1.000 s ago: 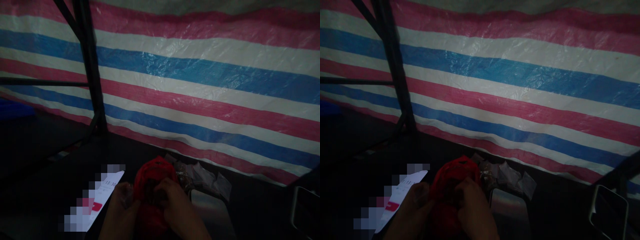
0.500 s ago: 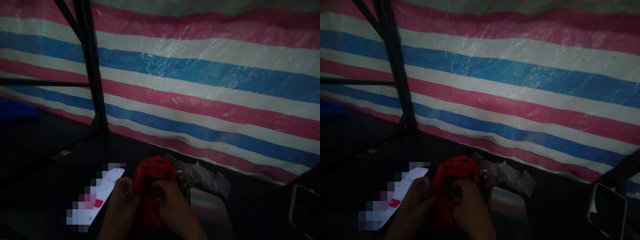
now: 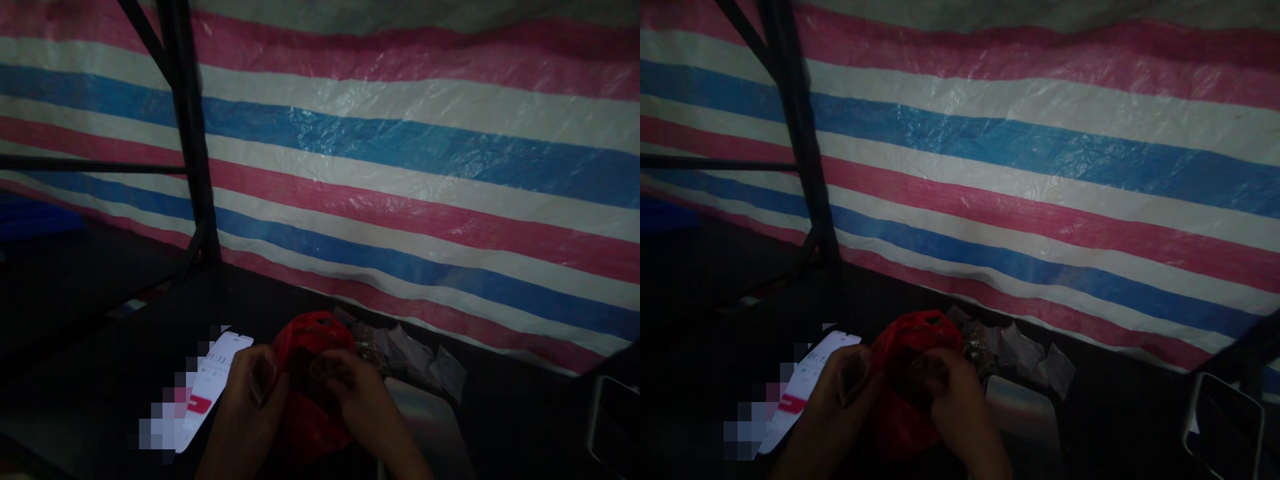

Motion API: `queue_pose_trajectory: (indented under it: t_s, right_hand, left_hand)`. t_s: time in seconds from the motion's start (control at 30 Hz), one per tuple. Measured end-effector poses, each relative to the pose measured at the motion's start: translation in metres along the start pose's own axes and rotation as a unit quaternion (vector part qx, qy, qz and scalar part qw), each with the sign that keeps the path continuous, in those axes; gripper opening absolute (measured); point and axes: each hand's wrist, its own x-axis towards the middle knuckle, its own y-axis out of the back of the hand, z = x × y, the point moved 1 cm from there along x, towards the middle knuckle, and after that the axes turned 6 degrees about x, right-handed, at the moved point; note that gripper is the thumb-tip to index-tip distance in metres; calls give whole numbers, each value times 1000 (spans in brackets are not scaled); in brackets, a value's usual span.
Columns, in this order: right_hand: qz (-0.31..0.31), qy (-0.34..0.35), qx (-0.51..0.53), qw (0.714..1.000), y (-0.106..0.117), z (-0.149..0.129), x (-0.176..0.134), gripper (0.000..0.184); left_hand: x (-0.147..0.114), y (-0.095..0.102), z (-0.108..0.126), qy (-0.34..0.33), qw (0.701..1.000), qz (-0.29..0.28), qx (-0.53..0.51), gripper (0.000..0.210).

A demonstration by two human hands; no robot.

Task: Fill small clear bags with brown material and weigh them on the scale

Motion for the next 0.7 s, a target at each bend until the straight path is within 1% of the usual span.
queue_pose_trajectory:
  t_s: [0.07, 0.13, 0.27, 0.4, 0.5, 0.63, 0.7]
  right_hand:
    - [12, 9, 21, 1000, 3, -5, 0, 46]
    - [10, 21, 47, 999, 2, -14, -1, 44]
    - [1, 43, 80, 996, -6, -33, -7, 43]
    - [-31, 77, 30, 996, -17, -50, -13, 45]
    - [-46, 86, -22, 995, -25, -60, -15, 49]
    - [-48, 95, -49, 993, -30, -63, -13, 55]
    - [-37, 104, -48, 993, -29, -62, -12, 55]
  left_hand:
    - [1, 0, -2, -44, 998, 16, 36, 16]
    - [1, -1, -4, -76, 996, 17, 50, 15]
    - [1, -3, -7, -96, 993, -10, 65, 18]
    - [0, -3, -11, -121, 989, -19, 81, 19]
    - [2, -7, -15, -136, 986, -30, 86, 21]
    - [2, -10, -18, -134, 987, -31, 85, 20]
    - [1, -9, -15, -129, 988, -46, 74, 20]
